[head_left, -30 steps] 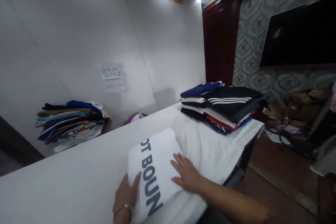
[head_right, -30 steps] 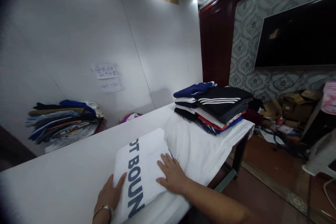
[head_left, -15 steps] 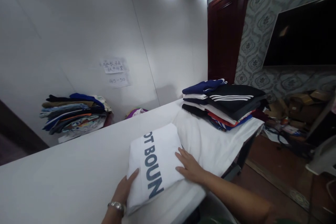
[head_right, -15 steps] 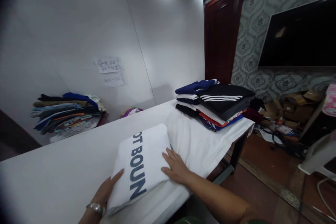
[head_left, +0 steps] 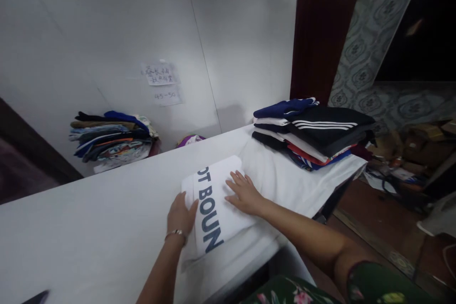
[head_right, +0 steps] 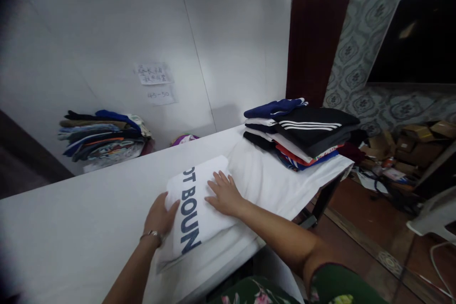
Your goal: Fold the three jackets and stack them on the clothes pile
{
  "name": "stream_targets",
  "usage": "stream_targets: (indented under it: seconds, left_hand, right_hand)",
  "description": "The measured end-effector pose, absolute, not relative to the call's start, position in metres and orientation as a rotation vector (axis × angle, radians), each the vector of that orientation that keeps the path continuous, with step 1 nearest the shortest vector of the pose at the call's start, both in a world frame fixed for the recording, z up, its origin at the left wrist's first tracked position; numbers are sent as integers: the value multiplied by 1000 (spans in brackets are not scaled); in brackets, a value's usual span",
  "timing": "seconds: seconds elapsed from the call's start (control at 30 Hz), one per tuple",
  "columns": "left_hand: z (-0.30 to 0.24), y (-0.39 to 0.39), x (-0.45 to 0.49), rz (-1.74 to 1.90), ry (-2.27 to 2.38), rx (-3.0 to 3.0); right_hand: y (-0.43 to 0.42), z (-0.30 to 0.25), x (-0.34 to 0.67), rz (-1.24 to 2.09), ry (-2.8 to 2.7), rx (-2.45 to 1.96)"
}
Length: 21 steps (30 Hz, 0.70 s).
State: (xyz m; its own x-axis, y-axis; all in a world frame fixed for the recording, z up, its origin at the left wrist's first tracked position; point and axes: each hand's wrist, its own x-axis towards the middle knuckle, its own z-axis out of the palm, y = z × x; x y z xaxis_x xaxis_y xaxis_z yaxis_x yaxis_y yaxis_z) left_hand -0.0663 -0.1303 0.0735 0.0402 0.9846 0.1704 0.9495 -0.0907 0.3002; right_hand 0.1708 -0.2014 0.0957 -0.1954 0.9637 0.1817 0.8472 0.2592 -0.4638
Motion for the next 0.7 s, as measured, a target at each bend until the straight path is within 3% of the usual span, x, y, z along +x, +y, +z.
stream_targets:
  seconds: [0.13, 0.27, 0.43, 0.7]
  left_hand:
    - [83, -111, -24, 430, 2009, 2323]
    - [64, -93, -18, 268, 2017, 2138]
    - [43, -86, -28, 328, 1997, 2071]
    - [51, -93, -29, 514, 1940, 1916]
  right_hand:
    - [-141, 114, 146, 292, -2127, -1627]
    - [-103, 86, 153, 317, -2072, -1882]
    - [-90, 46, 171, 347, -1998, -1966]
    - [-99, 36, 198, 583, -1881, -1887]
